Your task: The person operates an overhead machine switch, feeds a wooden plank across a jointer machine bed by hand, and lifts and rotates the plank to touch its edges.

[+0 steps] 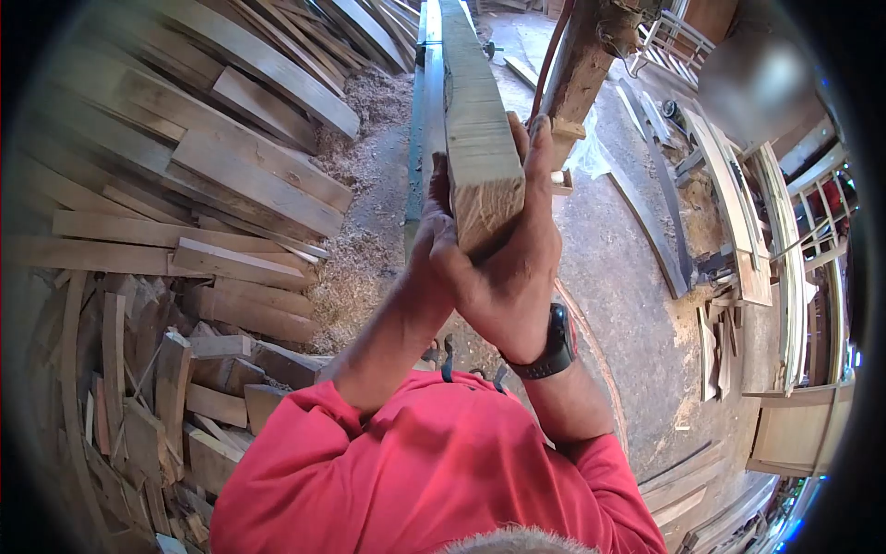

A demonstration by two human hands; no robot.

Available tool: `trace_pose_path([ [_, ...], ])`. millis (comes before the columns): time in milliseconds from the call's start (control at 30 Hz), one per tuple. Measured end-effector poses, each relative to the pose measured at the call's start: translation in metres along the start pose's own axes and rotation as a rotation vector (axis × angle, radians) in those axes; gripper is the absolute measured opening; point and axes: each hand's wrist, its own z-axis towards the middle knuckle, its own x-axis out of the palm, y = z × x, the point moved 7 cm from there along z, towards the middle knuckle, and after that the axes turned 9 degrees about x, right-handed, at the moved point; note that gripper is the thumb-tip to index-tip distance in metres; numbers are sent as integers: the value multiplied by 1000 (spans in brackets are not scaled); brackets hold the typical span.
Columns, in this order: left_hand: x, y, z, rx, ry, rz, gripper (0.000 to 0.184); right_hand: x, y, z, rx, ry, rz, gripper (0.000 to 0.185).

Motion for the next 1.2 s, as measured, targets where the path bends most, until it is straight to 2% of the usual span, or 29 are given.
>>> trace_pose_path([
  [167,22,-6,17,82,50,30,84,4,5,10,17,11,119,110],
  [700,36,-4,36,144,70,50,81,-5,26,33,-62,-64,-35,111],
  [867,34,-5,35,158,66,43,80,0,10,28,-10,-45,119,108],
  [1000,25,-10,25,130,45,13,80,14,-7,5,3,-12,25,107],
  [1067,13,-13,14,92,22,-25,79,30,-31,-17,217,59,350,104],
  [1133,-8,-11,-1,35,-15,-74,79,37,-47,-43,228,71,182,106],
  [1200,-44,-6,-25,-50,-87,-161,79,53,-59,-68,377,182,348,116],
])
